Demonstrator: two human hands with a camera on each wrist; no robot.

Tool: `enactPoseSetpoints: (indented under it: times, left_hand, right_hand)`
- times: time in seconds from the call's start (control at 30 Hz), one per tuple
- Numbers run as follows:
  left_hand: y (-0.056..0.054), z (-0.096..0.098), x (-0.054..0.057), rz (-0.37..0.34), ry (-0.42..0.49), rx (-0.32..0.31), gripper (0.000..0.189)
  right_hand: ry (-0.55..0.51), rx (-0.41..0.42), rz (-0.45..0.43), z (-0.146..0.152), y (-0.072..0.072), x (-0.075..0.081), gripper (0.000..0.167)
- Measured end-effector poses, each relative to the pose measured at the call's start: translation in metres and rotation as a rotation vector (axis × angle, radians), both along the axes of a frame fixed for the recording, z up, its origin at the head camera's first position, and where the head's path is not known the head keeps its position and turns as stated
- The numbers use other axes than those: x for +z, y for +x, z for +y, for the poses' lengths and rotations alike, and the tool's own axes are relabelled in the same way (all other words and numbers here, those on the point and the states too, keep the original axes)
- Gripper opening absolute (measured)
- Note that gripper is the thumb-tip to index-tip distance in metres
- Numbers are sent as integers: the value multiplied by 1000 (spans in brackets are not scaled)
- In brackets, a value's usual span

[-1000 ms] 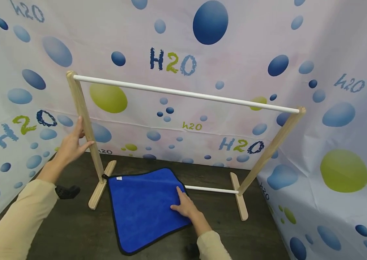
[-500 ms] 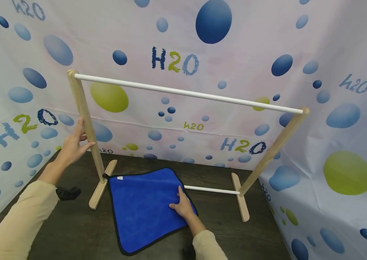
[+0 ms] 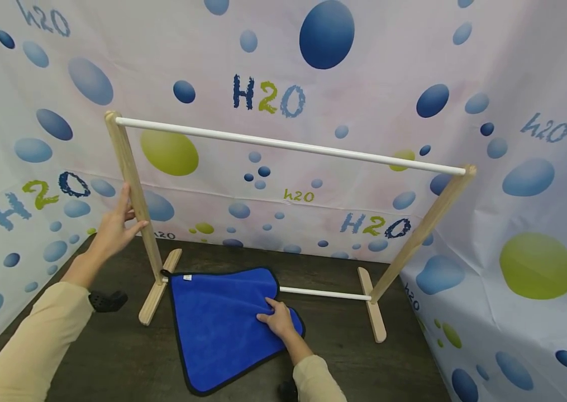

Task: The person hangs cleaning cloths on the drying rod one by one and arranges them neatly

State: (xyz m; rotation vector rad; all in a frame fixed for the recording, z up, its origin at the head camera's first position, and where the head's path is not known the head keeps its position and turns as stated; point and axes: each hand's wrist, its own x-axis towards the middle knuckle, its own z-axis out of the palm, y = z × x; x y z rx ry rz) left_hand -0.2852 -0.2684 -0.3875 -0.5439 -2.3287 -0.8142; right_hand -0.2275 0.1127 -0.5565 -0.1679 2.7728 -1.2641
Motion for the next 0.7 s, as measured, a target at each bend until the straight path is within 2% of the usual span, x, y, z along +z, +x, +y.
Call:
enactPoseSetpoints:
  times: [0.17, 0.3, 0.47, 0.7]
  left_hand:
    - [1, 1, 0, -21, 3, 11, 105]
    - [1, 1, 0, -25, 6, 13, 104]
    - [1, 1, -1, -17, 10, 4, 105]
    - [2, 1, 0, -2, 17, -10, 106]
  right_hand:
    - [-60, -8, 4, -2, 1, -1, 42]
    - [-95, -13, 88, -5, 1, 3, 37]
    - [-137, 15, 236, -11, -1, 19, 33]
    - [-255, 15, 346, -15, -6, 47, 27]
